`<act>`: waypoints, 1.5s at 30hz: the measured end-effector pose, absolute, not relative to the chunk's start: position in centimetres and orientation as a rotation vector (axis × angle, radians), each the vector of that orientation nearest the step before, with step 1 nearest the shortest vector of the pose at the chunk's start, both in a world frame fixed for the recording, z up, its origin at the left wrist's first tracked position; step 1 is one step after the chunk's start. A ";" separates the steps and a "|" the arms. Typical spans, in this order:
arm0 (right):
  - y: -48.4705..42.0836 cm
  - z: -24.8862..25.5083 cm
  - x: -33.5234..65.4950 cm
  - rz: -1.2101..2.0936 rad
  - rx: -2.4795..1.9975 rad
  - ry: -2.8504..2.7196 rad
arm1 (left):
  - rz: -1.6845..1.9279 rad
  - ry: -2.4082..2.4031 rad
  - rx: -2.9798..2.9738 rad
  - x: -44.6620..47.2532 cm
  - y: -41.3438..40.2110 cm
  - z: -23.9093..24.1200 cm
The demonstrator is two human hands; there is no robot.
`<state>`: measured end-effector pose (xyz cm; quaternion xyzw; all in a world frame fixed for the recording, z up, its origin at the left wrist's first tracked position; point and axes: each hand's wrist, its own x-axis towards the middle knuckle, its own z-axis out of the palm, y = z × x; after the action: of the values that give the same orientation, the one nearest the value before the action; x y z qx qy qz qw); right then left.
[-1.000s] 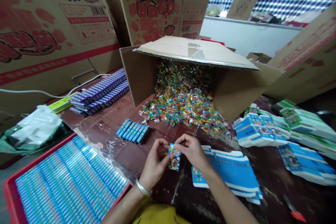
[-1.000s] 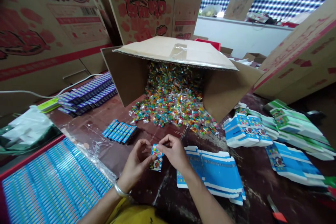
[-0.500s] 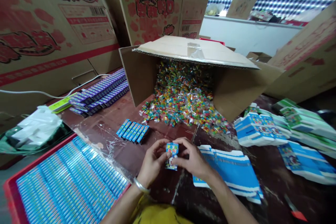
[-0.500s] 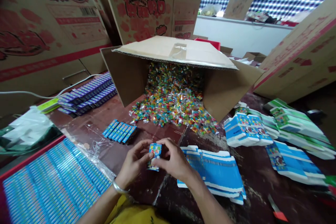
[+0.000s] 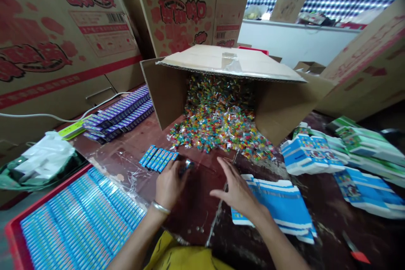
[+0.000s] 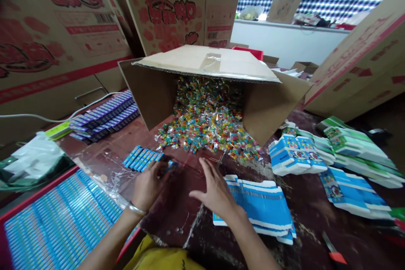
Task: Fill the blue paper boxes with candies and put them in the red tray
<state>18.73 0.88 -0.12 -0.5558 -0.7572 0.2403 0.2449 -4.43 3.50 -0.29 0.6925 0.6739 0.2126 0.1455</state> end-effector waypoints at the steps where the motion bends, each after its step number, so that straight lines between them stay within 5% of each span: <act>1: 1.1 -0.2 19.7 0.610 -1.563 -2.027 | 0.540 2.038 2.067 -4.9 4.0 -0.2; 7: 1.9 -0.9 25.1 0.423 -1.749 -1.950 | 0.485 2.223 2.236 -6.1 5.9 0.2; 16: 1.6 -2.2 24.7 0.414 -1.727 -2.224 | 0.540 1.323 2.274 4.3 -0.5 -3.8; 27: 0.8 -0.1 24.1 0.460 -1.615 -2.123 | 0.446 1.411 2.252 5.7 -1.1 -5.4; 34: 1.4 -0.3 23.6 0.854 -1.720 -1.625 | 0.655 1.134 1.931 5.7 -1.3 -3.2; 45: 0.9 -0.7 23.8 0.710 -1.797 -1.590 | 0.603 1.189 1.853 6.6 -1.4 -2.9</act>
<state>23.76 0.88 -0.72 -0.6818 -0.6033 0.2692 0.3141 6.56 -1.43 -2.91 0.7380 0.4735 0.2401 0.4166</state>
